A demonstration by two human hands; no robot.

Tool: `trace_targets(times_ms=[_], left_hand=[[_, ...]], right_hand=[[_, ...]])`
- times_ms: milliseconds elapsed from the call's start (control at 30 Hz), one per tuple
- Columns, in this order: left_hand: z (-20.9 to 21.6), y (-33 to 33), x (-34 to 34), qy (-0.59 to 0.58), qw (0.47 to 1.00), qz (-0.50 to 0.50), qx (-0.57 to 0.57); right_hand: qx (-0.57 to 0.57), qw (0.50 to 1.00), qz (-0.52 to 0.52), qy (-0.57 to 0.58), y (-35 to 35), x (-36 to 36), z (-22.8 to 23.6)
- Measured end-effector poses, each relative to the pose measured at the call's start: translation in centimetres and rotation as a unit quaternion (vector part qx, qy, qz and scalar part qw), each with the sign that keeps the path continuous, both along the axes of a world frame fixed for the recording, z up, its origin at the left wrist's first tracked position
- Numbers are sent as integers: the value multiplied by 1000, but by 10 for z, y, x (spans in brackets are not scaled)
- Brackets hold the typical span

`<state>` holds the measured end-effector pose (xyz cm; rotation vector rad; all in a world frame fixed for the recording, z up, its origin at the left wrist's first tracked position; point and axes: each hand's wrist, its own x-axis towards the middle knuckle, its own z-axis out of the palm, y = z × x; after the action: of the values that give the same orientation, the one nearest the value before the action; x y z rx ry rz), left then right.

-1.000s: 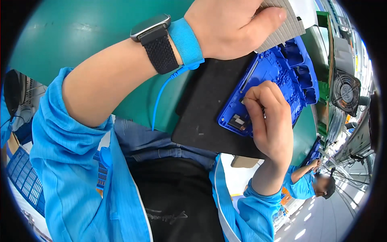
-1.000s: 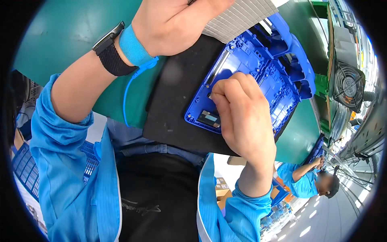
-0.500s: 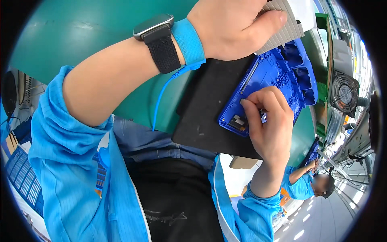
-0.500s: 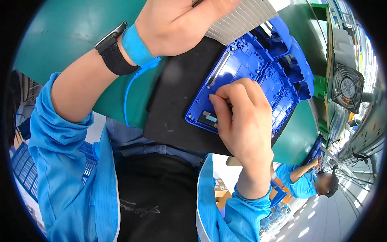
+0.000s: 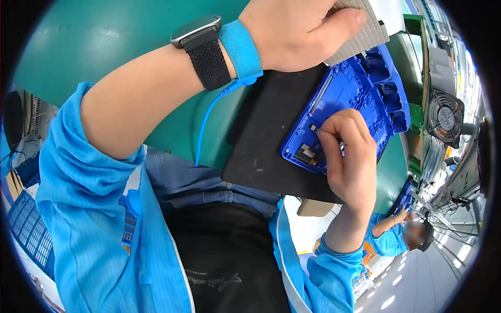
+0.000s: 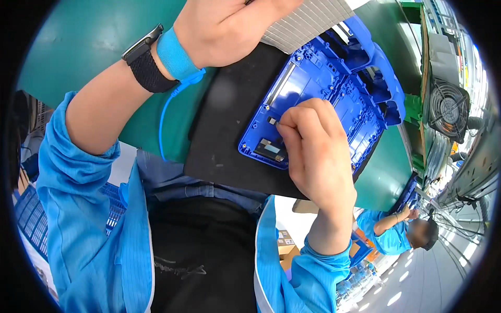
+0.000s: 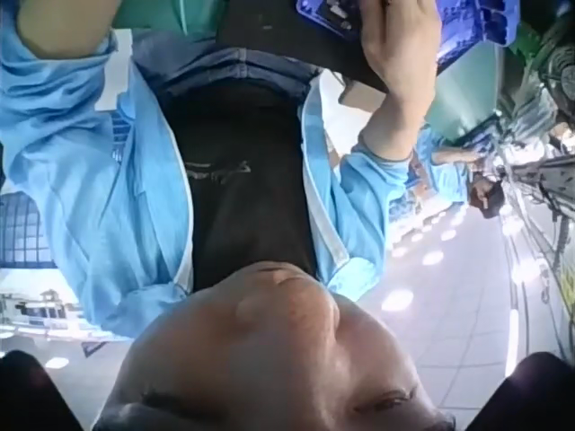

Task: Applying small white stickers onto the interior of blue electronic device housings at an assembly line.

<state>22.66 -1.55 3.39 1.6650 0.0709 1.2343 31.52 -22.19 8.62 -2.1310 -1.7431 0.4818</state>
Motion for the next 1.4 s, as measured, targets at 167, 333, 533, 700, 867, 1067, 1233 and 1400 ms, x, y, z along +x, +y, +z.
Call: trace_targets(times_ms=[167, 333, 533, 700, 867, 1067, 1233, 1400], left_hand=[[-1, 1, 1, 0, 1000, -2, 5], [-1, -1, 1, -16, 1000, -4, 4], [-2, -1, 1, -8, 1000, -8, 4], [-3, -4, 1, -18, 1000, -7, 3], [-3, -3, -1, -6, 1000, -14, 0], [4, -3, -3, -23, 999, -33, -19], [-5, -1, 9, -5, 994, 45, 96], [-5, -19, 0, 63, 993, -97, -33]], right_hand=[[-9, 1000, 5, 15, -9, 5, 11], [-23, 1000, 18, -6, -13, 2, 4], [-25, 999, 17, -8, -13, 0, 4], [-34, 999, 22, -14, -14, -1, 5], [-34, 999, 26, -19, -13, -2, 4], [-21, 1000, 13, 2, -11, 4, 6], [3, 999, 43, -27, -8, 5, 9], [192, 974, -119, 27, -12, 15, 13]])
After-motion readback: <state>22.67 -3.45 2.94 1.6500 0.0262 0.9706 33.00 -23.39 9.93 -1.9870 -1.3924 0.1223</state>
